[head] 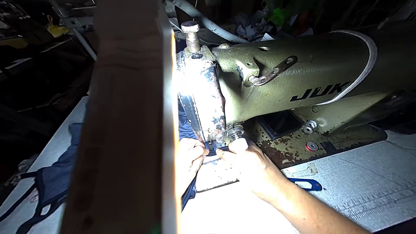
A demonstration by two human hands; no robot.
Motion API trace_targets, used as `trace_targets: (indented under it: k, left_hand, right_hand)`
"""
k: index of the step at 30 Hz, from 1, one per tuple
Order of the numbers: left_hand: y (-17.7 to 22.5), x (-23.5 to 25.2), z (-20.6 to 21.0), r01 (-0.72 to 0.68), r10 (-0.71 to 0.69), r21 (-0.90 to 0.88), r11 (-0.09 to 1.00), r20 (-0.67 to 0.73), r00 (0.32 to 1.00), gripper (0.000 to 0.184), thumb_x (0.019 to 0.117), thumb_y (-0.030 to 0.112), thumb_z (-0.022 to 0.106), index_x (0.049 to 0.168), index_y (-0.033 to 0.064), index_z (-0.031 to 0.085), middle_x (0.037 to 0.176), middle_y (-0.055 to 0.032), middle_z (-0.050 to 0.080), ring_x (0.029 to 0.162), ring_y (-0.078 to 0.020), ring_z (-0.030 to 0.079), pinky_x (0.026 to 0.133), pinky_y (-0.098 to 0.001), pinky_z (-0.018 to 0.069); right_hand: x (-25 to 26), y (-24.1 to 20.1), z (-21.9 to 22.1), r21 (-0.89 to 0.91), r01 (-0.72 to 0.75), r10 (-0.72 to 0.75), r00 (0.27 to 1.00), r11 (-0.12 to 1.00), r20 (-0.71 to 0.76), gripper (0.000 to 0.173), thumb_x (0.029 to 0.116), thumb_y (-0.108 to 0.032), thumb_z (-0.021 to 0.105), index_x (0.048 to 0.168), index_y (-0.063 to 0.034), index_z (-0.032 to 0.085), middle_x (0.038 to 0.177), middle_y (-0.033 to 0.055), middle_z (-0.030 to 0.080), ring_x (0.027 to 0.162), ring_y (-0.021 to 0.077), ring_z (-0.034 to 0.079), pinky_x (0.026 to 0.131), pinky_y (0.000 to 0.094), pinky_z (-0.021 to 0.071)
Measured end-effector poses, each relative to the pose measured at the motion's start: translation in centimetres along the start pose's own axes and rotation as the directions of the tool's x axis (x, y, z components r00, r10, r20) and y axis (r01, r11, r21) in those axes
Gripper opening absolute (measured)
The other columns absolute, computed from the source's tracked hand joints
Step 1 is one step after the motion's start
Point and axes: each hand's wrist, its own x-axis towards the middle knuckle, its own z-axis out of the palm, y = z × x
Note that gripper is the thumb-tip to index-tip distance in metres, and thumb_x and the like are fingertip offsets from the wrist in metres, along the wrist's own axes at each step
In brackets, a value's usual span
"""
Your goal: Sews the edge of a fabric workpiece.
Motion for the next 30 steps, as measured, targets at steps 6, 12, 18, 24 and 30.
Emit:
trace_targets:
  k: [6,12,18,24,30]
  left_hand:
    - [-0.2,0.4,0.3,0.002,-0.002,0.044,0.999,-0.003,1.0,0.021,0.093,0.016,0.057,0.089,0.012,0.077,0.088,-0.0017,0.069,0.091,-0.0158,0.065,0.084,-0.0304,0.0506]
    - [0.1,0.6,0.6,0.046,-0.048,0.107,0.993,0.012,0.999,0.024,0.0955,0.018,0.054,0.096,0.0066,0.075,0.095,-0.0086,0.07,0.098,-0.0254,0.066,0.088,-0.0406,0.0519]
    - [0.4,1.0,0.8,0.062,-0.064,0.161,0.985,0.005,0.998,0.023,0.0952,0.016,0.054,0.097,0.0055,0.075,0.095,-0.0105,0.07,0.095,-0.0296,0.067,0.083,-0.0464,0.0536]
    - [0.3,1.1,0.4,0.158,-0.17,0.119,0.98,0.099,0.98,0.03,0.0953,0.033,0.055,0.094,0.01,0.074,0.095,-0.0058,0.067,0.098,-0.0254,0.064,0.081,-0.0469,0.05]
    - [0.4,1.2,0.7,0.115,-0.131,0.155,0.981,0.094,0.987,0.031,0.0954,0.029,0.05,0.09,0.0103,0.074,0.087,-0.0059,0.065,0.09,-0.0243,0.065,0.077,-0.0433,0.0515]
  right_hand:
    - [0.2,-0.1,0.0,0.005,-0.044,0.044,0.999,0.999,0.011,0.037,0.0824,0.002,0.071,0.113,-0.0169,0.08,0.092,0.0072,0.07,0.09,0.0269,0.068,0.079,0.0376,0.0575]
    - [0.3,-0.1,0.0,-0.041,-0.047,0.047,0.999,0.998,-0.011,0.039,0.0807,0.001,0.074,0.114,-0.0172,0.08,0.092,0.007,0.07,0.093,0.0268,0.067,0.081,0.0366,0.0569]
    - [0.6,-0.2,-0.2,-0.043,-0.087,0.089,0.995,0.995,0.035,0.038,0.0837,-0.001,0.074,0.117,-0.0186,0.079,0.095,0.0063,0.071,0.096,0.0273,0.067,0.085,0.0404,0.0558]
    - [0.7,-0.1,-0.3,-0.045,-0.119,0.121,0.991,0.992,0.063,0.035,0.0873,-0.006,0.071,0.118,-0.022,0.078,0.1,0.0046,0.071,0.099,0.0254,0.067,0.089,0.041,0.0534]
    - [0.7,0.2,-0.5,-0.065,-0.078,0.082,0.995,0.995,0.065,0.036,0.0864,-0.007,0.072,0.117,-0.0238,0.079,0.1,0.0048,0.073,0.1,0.0275,0.067,0.092,0.047,0.0516]
